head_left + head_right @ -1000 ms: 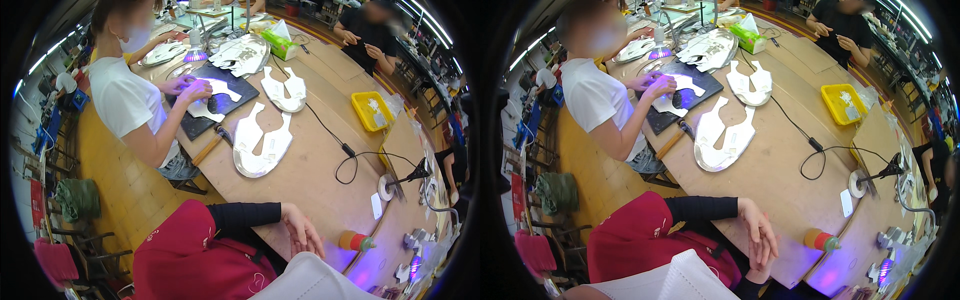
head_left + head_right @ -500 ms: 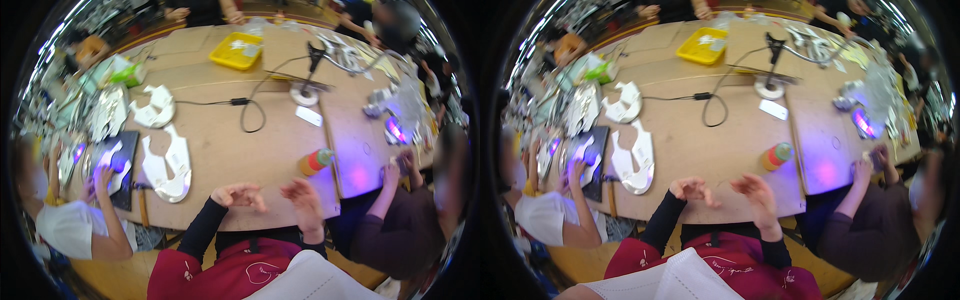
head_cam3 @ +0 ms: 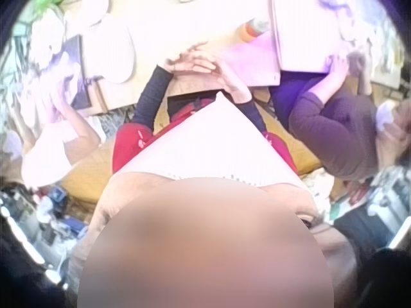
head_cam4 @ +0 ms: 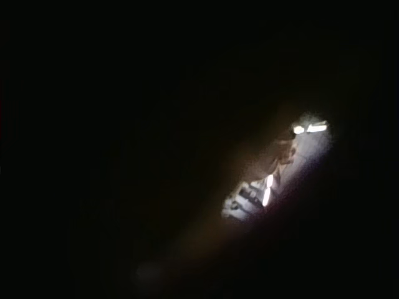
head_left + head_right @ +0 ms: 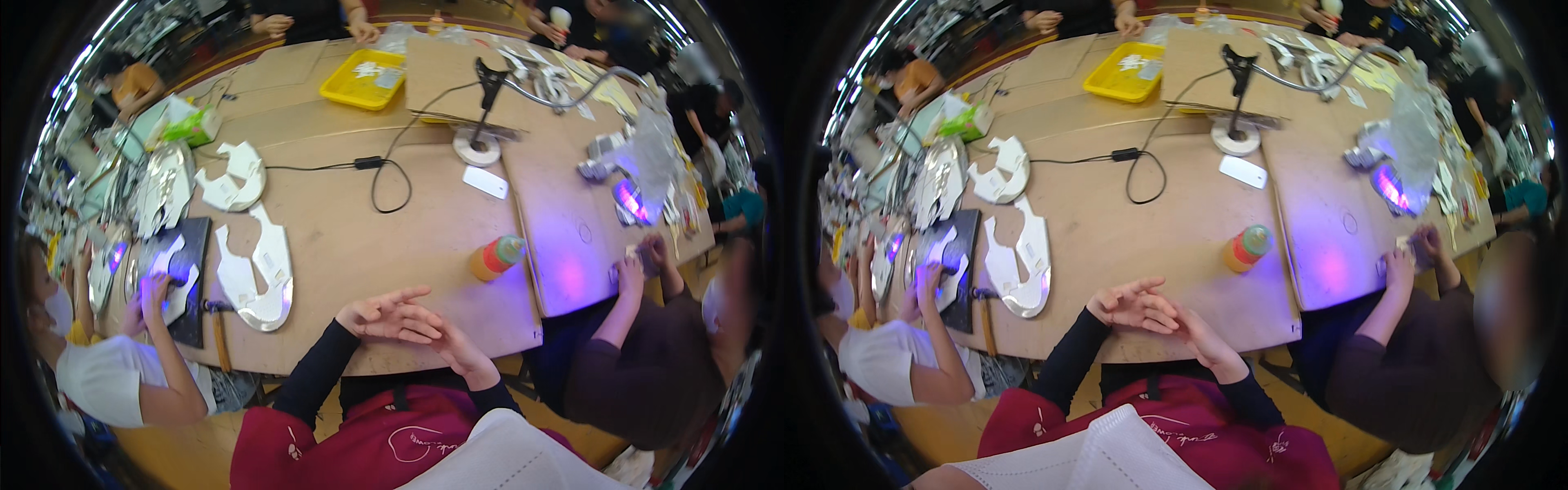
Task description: The person applies glue from a squeeze bottle to the edges of white cutout parts on a table. They handle several parts one at a time, turning them over and applying glue to different edges. Other workers are visible nearby performing similar tasks.
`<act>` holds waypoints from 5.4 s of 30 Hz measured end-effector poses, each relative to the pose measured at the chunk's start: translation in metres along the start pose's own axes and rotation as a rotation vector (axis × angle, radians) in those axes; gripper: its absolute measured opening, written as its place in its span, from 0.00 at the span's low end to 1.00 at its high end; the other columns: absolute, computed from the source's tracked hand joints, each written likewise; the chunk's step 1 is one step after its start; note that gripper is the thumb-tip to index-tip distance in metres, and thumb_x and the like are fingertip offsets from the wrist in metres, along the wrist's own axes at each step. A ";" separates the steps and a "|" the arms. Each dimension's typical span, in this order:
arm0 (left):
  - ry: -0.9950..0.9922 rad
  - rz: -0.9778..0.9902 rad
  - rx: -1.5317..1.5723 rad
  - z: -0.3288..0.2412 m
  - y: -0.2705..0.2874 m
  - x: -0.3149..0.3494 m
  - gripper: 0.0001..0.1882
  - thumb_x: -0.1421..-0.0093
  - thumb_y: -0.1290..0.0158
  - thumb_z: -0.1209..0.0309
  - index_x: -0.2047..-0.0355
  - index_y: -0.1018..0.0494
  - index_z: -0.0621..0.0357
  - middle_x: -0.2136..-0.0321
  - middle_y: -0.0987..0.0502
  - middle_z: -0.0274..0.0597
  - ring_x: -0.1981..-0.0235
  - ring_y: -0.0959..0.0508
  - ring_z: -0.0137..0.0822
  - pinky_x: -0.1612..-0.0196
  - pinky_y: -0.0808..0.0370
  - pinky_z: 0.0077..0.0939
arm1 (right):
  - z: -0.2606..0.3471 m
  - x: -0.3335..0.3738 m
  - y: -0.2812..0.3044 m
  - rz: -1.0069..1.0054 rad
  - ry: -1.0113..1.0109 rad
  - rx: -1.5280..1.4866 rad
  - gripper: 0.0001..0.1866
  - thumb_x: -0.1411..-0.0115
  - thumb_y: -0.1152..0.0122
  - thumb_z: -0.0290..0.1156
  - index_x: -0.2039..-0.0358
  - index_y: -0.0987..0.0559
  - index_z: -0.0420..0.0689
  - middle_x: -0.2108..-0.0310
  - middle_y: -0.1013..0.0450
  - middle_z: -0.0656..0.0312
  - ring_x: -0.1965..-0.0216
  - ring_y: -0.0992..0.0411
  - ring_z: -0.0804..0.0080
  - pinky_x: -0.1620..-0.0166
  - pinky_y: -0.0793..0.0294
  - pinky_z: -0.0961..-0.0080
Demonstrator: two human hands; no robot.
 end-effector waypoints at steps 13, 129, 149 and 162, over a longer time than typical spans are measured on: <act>-0.683 -0.209 0.211 -0.048 0.005 0.009 0.36 0.45 0.49 0.61 0.37 0.52 0.37 0.40 0.44 0.40 0.40 0.43 0.41 0.37 0.52 0.45 | 0.052 0.053 0.081 -1.058 1.138 0.107 0.27 0.40 0.51 0.36 0.43 0.42 0.43 0.52 0.34 0.54 0.50 0.36 0.70 0.49 0.39 0.73; -0.042 -0.132 -0.396 -0.037 -0.015 0.008 0.39 0.43 0.50 0.68 0.37 0.58 0.62 0.47 0.35 0.60 0.48 0.31 0.43 0.43 0.41 0.32 | 0.022 -0.081 -0.021 0.185 -0.009 0.082 0.30 0.34 0.67 0.49 0.37 0.48 0.44 0.46 0.38 0.55 0.50 0.36 0.71 0.47 0.38 0.79; -0.082 -0.131 -0.304 -0.034 -0.007 -0.001 0.39 0.44 0.48 0.66 0.37 0.56 0.60 0.45 0.39 0.58 0.42 0.39 0.39 0.42 0.41 0.31 | 0.017 -0.097 -0.002 0.294 -0.080 -0.158 0.35 0.37 0.71 0.59 0.35 0.57 0.54 0.49 0.34 0.60 0.52 0.33 0.75 0.51 0.34 0.81; -0.626 -0.415 -0.264 -0.070 0.019 0.025 0.35 0.47 0.49 0.61 0.41 0.47 0.56 0.49 0.35 0.50 0.46 0.35 0.42 0.42 0.41 0.38 | 0.077 -0.089 0.068 -0.032 0.433 -0.500 0.28 0.37 0.63 0.52 0.45 0.38 0.44 0.74 0.29 0.59 0.73 0.33 0.72 0.68 0.33 0.77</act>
Point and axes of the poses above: each hand's wrist, its own x-axis away from the middle knuckle, its own y-axis out of the back of the hand, z = x × y, the point moved 3 cm from there along -x, towards the middle knuckle
